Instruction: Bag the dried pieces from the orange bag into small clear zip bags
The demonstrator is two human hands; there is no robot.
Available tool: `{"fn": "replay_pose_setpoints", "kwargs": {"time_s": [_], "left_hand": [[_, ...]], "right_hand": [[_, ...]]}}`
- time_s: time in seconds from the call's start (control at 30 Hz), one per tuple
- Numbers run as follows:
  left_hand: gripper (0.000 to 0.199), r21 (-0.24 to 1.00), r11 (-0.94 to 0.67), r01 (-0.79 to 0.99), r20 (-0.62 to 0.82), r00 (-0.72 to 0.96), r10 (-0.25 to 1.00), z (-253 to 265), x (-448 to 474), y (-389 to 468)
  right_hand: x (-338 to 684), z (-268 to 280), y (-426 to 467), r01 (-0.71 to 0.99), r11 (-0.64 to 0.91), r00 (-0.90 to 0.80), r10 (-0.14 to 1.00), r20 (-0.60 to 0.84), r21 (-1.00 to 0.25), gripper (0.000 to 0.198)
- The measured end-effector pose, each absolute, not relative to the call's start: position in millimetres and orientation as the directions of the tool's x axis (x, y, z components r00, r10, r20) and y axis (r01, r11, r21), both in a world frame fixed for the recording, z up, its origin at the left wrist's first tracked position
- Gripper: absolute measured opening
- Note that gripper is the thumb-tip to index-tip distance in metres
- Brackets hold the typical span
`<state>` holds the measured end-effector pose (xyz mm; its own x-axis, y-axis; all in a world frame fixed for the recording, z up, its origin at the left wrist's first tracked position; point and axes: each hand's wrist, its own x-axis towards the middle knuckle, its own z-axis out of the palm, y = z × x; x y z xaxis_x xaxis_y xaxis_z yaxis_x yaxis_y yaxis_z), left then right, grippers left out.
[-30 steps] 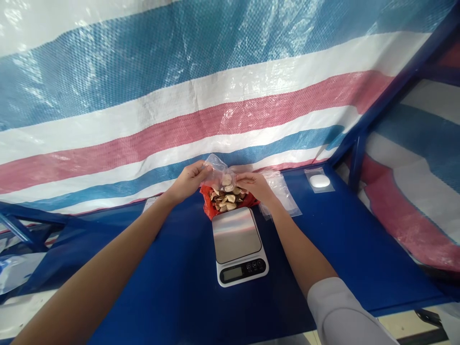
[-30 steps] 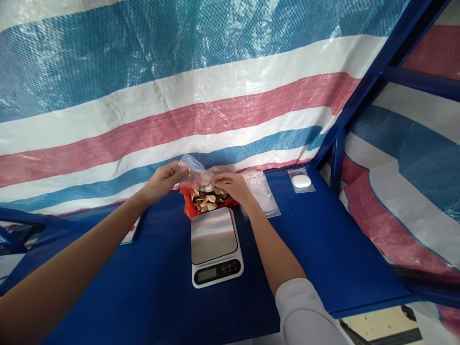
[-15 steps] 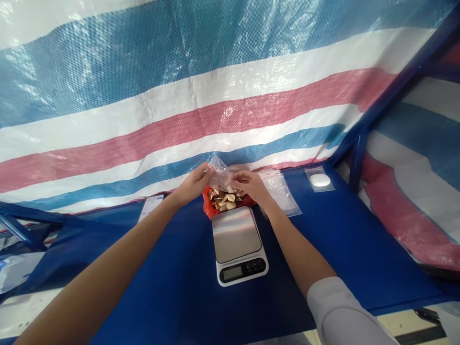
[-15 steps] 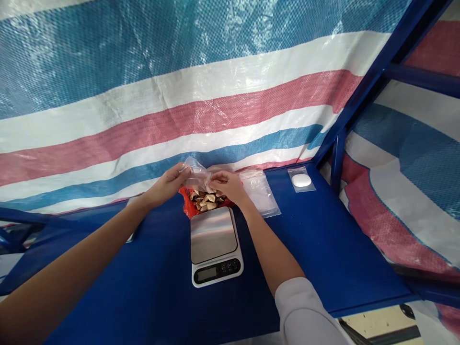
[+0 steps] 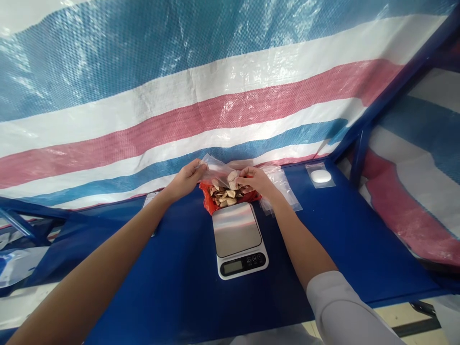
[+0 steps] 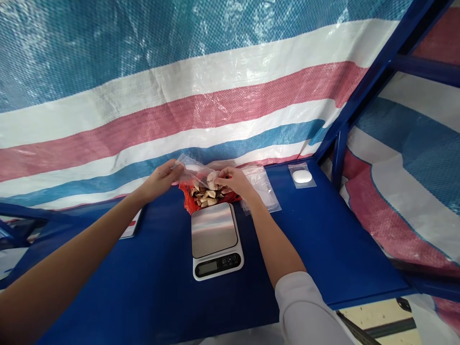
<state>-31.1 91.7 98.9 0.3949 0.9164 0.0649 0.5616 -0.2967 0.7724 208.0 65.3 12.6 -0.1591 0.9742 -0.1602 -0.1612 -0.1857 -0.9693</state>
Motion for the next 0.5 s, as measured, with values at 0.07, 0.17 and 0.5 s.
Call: {"fn": "replay_pose_setpoints", "kwargs": {"time_s": [0.07, 0.17, 0.5], "left_hand": [[0.053, 0.771, -0.293, 0.566, 0.059, 0.394, 0.917, 99.9, -31.5, 90.8], [0.054, 0.756, -0.301, 0.581, 0.062, 0.394, 0.917, 101.3, -31.5, 90.2], [0.062, 0.73, -0.303, 0.612, 0.08, 0.364, 0.928, 99.4, -40.9, 97.5]], "right_hand": [[209.2, 11.3, 65.3, -0.153, -0.192, -0.177, 0.97, -0.164, -0.969, 0.037], [210.8, 9.8, 65.7, -0.166, -0.185, -0.19, 0.97, -0.152, -0.969, 0.037], [216.1, 11.9, 66.6, -0.249, -0.205, -0.163, 0.972, -0.168, -0.946, 0.043]]}}
